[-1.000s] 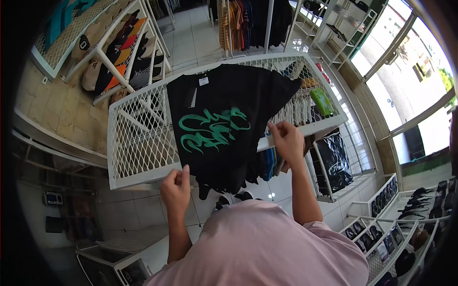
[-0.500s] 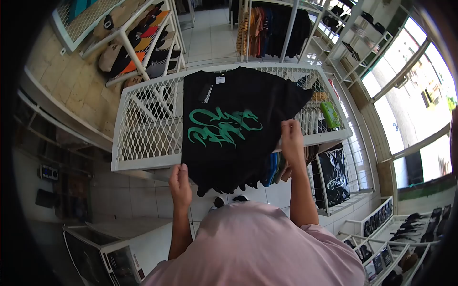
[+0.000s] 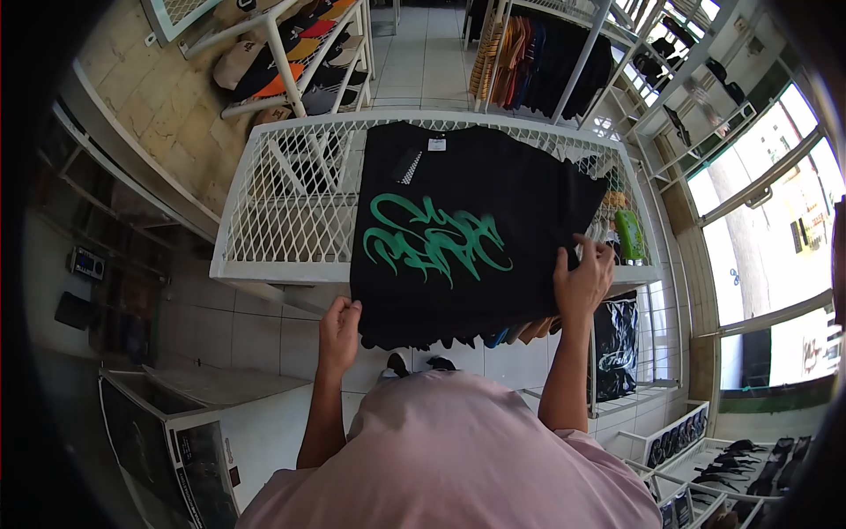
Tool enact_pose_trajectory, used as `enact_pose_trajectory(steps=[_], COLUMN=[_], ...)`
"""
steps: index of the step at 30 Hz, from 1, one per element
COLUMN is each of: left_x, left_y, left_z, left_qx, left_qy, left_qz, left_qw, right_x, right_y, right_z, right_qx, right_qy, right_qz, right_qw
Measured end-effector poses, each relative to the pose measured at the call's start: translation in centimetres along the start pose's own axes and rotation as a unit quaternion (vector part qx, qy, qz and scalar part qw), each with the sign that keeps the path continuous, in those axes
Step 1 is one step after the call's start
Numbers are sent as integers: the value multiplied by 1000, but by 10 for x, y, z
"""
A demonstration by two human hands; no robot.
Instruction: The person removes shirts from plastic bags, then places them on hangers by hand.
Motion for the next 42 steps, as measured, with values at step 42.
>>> enact_pose_trajectory(steps=[42], left_x=[81], left_y=[-198], left_z=[-162], left_qx=[241], left_qy=[124], left_qz=[-268], left_qw=[925], right_x=[102], right_y=[55], right_z=[-140], right_qx=[99], right_qy=[-30], right_qz=[17], right_qw=[994])
Point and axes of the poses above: each hand's wrist, its own x-axis towards the middle knuckle, its own z-axis out of the back of the hand, y = z × x, the point moved 9 cm from there along x, towards the middle knuckle, and after that the axes turned 9 degrees about z, right-handed, at the moved point
